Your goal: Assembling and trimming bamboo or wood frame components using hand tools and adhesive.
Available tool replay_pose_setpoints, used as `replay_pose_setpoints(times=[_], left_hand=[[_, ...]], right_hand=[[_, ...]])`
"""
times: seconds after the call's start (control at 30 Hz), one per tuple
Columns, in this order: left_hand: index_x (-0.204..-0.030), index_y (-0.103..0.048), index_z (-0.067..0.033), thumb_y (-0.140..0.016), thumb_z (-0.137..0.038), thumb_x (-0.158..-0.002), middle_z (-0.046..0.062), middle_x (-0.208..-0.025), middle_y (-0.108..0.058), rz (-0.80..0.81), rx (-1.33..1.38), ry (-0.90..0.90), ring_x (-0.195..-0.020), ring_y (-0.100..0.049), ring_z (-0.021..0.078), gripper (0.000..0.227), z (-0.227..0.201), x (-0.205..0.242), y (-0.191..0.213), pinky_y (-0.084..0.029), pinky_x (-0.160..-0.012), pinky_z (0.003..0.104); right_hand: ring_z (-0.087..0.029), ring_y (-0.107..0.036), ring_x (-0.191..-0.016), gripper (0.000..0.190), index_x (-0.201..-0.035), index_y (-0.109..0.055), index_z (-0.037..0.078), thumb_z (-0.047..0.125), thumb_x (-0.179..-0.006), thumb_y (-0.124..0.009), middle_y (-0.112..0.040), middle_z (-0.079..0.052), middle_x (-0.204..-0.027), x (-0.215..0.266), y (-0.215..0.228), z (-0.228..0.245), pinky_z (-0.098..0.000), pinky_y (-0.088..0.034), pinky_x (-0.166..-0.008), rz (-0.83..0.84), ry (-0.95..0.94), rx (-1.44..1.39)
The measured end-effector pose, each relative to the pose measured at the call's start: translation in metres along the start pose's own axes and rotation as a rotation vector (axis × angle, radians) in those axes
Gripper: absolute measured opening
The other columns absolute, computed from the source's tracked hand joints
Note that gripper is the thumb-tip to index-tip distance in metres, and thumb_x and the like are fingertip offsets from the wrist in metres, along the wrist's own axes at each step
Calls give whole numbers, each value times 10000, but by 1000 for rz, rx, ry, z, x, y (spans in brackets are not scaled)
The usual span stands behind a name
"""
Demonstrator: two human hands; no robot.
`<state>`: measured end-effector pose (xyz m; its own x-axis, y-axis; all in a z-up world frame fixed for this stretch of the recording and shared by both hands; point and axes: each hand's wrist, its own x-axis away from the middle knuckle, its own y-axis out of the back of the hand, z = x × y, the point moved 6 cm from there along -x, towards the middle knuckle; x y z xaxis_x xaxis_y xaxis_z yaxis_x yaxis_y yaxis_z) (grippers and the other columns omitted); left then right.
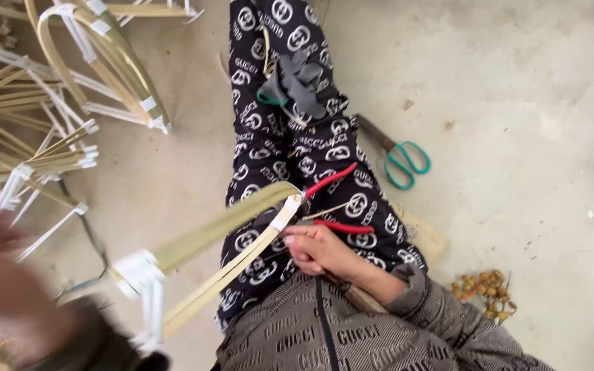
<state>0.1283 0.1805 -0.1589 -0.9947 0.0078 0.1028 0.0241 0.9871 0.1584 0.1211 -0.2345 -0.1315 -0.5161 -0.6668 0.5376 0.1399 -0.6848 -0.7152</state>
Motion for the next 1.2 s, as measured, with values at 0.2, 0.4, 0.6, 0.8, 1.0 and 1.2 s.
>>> replay_pose_setpoints(times=[0.2, 0.4, 0.6, 0.8, 1.0, 1.2], left_hand=[[-1581, -410, 125, -821, -482, -705, 253, -1447, -535, -262, -1808, 281, -1187, -578, 369, 1142, -179, -27, 16, -519, -892, 440], [-1468, -509, -3, -839, -155, -699, 148, -1434, -580, 182, -331, 90, -1336, -535, 273, 851, -173, 0, -160, -418, -1113, 407], [-1197, -713, 111, -634, -43, -1075, 172, -1086, -759, 135, 356, -22, -1038, -714, 234, 211, -159, -16, -194, -576, -970, 365], [-1305, -667, 85, -567, -107, -1085, 84, -868, -694, -3, 604, -38, -724, -602, 107, 308, -209, -24, -194, -477, -592, 221], [-1257, -659, 95, -609, -86, -1027, 130, -864, -733, 3, 537, 21, -660, -626, 128, 297, -215, -4, -200, -485, -506, 245], [-1293, -672, 83, -601, -61, -1047, 119, -875, -731, 20, 467, 32, -686, -619, 113, 294, -215, -1, -194, -488, -551, 239]], right_hand=[[-30, -394, -422, 259, -1074, -556, 27, 266, -1123, -467, -439, 48, -574, 3, -3, 7, -182, -292, -399, 222, 75, -133], [-16, -379, -459, 162, -1028, -512, 70, 211, -1108, -505, -431, 59, -693, -3, -16, 29, -187, -300, -412, 258, -5, -297], [-24, -387, -448, 454, -1449, -490, 12, 243, -1058, -503, -465, 37, -700, 10, -50, 55, -183, -311, -392, 307, -55, -214], [-39, -405, -428, 599, -1575, -310, 77, 203, -1016, -488, -576, -27, -696, 13, -8, 97, -195, -315, -381, -37, 220, 192], [-31, -386, -462, 556, -1554, -409, 48, 159, -1017, -505, -527, 12, -728, -4, -9, 138, -187, -316, -416, -7, 315, 85], [-20, -367, -474, 480, -1507, -477, -2, 138, -1047, -498, -501, 26, -732, -4, -14, 138, -177, -295, -417, 1, 295, 110]])
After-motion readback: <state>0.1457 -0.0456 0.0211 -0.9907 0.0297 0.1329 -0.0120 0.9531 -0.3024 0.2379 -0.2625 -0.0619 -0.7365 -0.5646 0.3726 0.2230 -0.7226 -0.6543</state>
